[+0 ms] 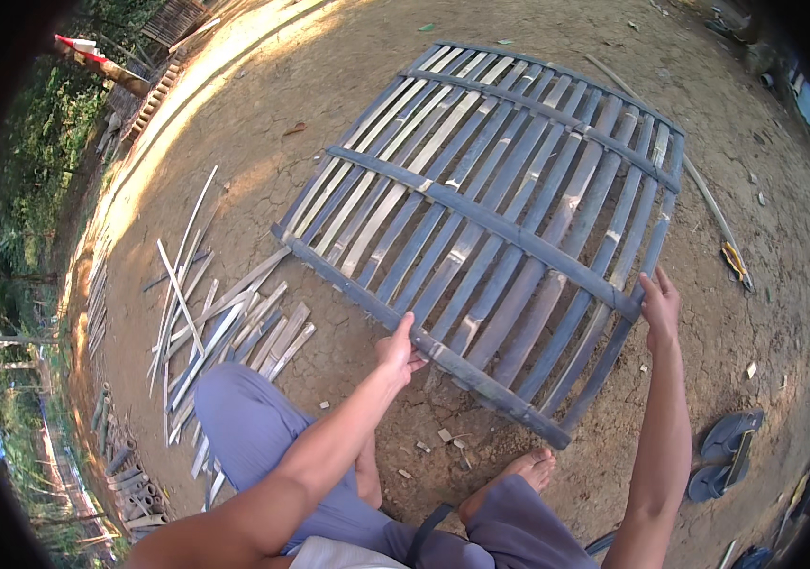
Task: The person constructs a lattice structure by hammering bamboo slats into place and securing them with wire using pliers.
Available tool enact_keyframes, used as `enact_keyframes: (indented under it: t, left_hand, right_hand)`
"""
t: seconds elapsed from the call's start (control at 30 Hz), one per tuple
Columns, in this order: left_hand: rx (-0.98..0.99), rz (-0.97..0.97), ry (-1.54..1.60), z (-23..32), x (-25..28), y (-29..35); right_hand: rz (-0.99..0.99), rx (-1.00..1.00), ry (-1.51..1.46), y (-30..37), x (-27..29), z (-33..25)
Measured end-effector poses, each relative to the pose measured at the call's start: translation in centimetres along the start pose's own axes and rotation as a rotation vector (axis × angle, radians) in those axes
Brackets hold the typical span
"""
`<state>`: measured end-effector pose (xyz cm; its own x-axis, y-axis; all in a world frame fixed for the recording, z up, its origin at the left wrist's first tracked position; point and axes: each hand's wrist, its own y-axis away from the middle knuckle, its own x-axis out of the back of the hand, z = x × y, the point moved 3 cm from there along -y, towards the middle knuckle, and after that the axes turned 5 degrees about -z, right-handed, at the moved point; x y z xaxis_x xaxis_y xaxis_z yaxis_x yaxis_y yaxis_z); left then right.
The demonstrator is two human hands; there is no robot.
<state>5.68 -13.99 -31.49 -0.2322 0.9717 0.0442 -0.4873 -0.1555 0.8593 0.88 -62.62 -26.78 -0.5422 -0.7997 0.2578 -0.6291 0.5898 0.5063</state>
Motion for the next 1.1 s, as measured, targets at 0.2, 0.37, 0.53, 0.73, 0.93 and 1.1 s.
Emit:
enact_keyframes:
  t: [0.2, 0.37, 0.53, 0.73, 0.93, 1.1]
  left_hand:
    - [0.105, -0.087, -0.04, -3.9, -4.7, 1.7]
    - [0.208, -0.58, -0.425, 1.3, -3.8, 7.5]
    - [-0.354, -0.864, -0.956, 20.1, 5.7, 12.5]
    - [-0.889, 0.228, -1.518, 32.3, 26.5, -14.1]
    - [-0.577, 0.27, -1.69, 27.2, 30.1, -27.7]
    - [-0.758, 0.451, -1.762, 29.3, 36.6, -28.1]
  right_hand:
    - [-0.379, 0.7, 0.755, 14.5, -10.6, -2.8]
    - [-0.447, 0.696, 1.215, 20.7, -16.5, 3.6]
    - [-0.299, 0.648, 1.293, 20.5, -16.6, 8.1]
    - [-0.242, 0.78, 1.356, 17.8, -20.6, 5.9]
    - [-0.238, 0.697, 1.357, 17.5, -19.4, 6.1]
    - [-0.25, 0.627, 1.349, 17.8, -20.1, 4.0]
